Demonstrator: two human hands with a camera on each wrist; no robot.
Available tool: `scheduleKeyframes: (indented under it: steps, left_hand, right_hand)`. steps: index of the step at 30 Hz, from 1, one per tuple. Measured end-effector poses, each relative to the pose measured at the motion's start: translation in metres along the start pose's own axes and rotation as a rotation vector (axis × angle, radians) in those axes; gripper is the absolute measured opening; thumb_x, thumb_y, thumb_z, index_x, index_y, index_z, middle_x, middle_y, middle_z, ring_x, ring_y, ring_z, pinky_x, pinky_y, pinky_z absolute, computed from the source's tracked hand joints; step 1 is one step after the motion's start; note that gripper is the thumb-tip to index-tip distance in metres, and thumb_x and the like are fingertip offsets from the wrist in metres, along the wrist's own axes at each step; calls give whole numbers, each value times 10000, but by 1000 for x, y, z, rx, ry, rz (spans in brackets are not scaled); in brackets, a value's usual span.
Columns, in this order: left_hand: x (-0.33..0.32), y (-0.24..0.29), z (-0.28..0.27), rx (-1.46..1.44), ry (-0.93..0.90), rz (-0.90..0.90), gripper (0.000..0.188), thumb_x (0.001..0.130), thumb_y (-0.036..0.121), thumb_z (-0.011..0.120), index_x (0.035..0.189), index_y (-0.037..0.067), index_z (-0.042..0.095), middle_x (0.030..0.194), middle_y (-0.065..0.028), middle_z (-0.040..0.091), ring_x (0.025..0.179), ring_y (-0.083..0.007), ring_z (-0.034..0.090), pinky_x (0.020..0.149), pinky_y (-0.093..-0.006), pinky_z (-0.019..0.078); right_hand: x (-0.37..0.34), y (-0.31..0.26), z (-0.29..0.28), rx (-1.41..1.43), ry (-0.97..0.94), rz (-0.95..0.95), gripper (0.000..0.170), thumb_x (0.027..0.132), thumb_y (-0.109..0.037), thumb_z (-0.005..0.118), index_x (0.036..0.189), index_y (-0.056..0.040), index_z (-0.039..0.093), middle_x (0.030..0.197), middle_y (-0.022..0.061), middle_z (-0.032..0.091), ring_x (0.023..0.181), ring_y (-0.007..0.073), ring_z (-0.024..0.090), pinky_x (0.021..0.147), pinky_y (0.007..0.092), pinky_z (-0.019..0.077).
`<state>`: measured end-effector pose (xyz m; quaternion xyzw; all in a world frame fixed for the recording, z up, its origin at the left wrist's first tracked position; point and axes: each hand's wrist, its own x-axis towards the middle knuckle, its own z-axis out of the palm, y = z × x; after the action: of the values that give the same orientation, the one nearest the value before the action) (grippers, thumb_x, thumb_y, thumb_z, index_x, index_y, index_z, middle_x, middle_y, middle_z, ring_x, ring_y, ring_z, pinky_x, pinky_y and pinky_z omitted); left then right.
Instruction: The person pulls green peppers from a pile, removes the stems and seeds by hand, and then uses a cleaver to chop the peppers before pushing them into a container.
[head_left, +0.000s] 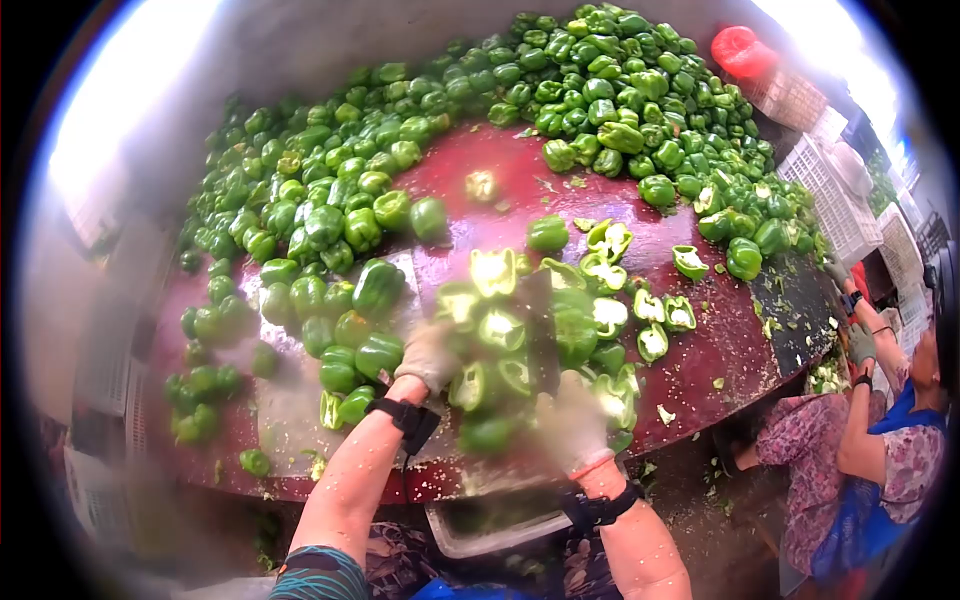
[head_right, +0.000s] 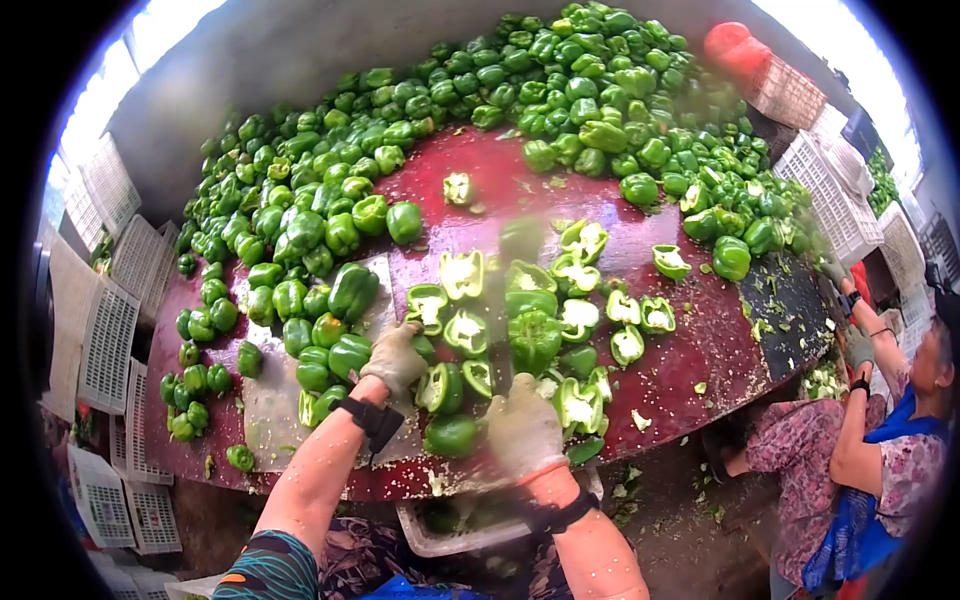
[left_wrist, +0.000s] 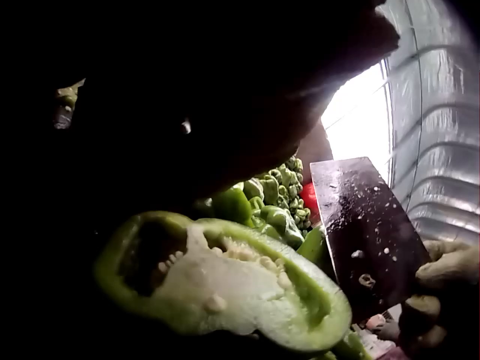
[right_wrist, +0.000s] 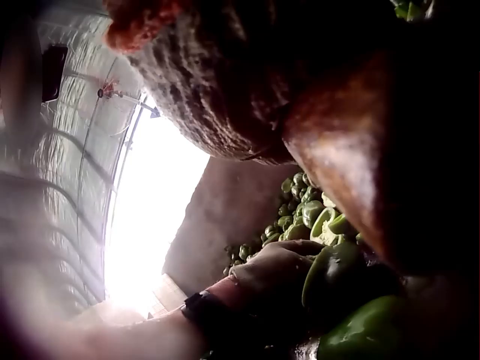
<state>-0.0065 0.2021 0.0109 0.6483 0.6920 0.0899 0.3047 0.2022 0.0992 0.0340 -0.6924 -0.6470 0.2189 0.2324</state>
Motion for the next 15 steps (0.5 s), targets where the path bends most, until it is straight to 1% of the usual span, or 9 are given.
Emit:
scheduleKeyframes:
  steps: [1, 3, 4, 5, 8, 9, 10, 13, 15]
  left_hand:
    - [-4, 7, -7, 28, 31, 82, 641, 681, 58, 720, 1305, 41, 574, 1156, -205, 598, 1076, -323, 615, 956, -371, 508]
    - [-24, 20, -18, -680, 49, -9, 672, 672, -95, 659, 1323, -30, 509, 1146, -170, 607, 1015, -258, 635, 910, -336, 543]
    - [-26, 20, -22, -857, 21, -10, 705, 648, -208, 591, 1328, -70, 464, 1143, -150, 603, 983, -220, 635, 874, -304, 560]
    - [-15, -1, -7, -1061, -6, 80, 701, 642, -206, 585, 1321, -88, 457, 1138, -148, 597, 1003, -231, 626, 889, -312, 549]
    - [-13, -8, 0, -994, 16, 235, 727, 621, -218, 565, 1327, -85, 456, 1156, -146, 597, 1032, -229, 615, 924, -329, 530]
    - [-14, -5, -1, -994, 12, 280, 707, 632, -217, 566, 1319, -82, 465, 1153, -145, 602, 1031, -221, 619, 920, -323, 533]
    - [-18, -2, 0, -1017, -5, 267, 693, 645, -210, 584, 1315, -80, 464, 1145, -142, 607, 1026, -221, 624, 915, -323, 536]
    - [-32, 12, 0, -1115, -18, 242, 665, 676, -198, 624, 1308, -76, 458, 1128, -144, 617, 990, -224, 643, 890, -323, 553]
    - [-34, 16, 3, -1127, 13, 238, 658, 692, -195, 645, 1308, -72, 450, 1117, -150, 621, 959, -229, 655, 871, -324, 566]
  right_hand:
    - [-1, 0, -1, -16, 11, -8, 271, 893, -198, 561, 1025, 17, 463, 753, 261, 625, 751, 459, 629, 720, 521, 505]
    - [-5, -1, -8, 29, 18, 2, 277, 892, -198, 563, 1029, 20, 462, 746, 258, 625, 735, 455, 629, 704, 518, 502]
    - [-6, -2, -9, 40, 17, 11, 275, 892, -197, 562, 1029, 19, 463, 745, 260, 623, 732, 454, 628, 702, 518, 501]
    - [-8, -4, -8, 55, 13, 13, 273, 892, -195, 561, 1030, 19, 465, 744, 262, 622, 730, 453, 628, 700, 518, 500]
    - [-18, -7, -10, 140, 102, -39, 238, 887, -193, 571, 985, 11, 496, 726, 260, 615, 718, 459, 623, 682, 528, 496]
    - [-22, -8, -12, 163, 131, -46, 230, 886, -190, 574, 974, 10, 502, 721, 260, 613, 713, 459, 622, 676, 530, 496]
    - [-27, -9, -13, 186, 174, -61, 199, 880, -165, 579, 961, 7, 521, 707, 255, 608, 691, 461, 619, 644, 522, 502]
    - [-41, -13, -18, 279, 253, -103, 173, 875, -137, 575, 971, 1, 536, 699, 248, 605, 671, 443, 623, 619, 509, 506]
    - [-51, -16, -31, 216, 332, -266, 159, 879, -127, 568, 976, -4, 544, 688, 234, 608, 655, 425, 631, 609, 502, 509]
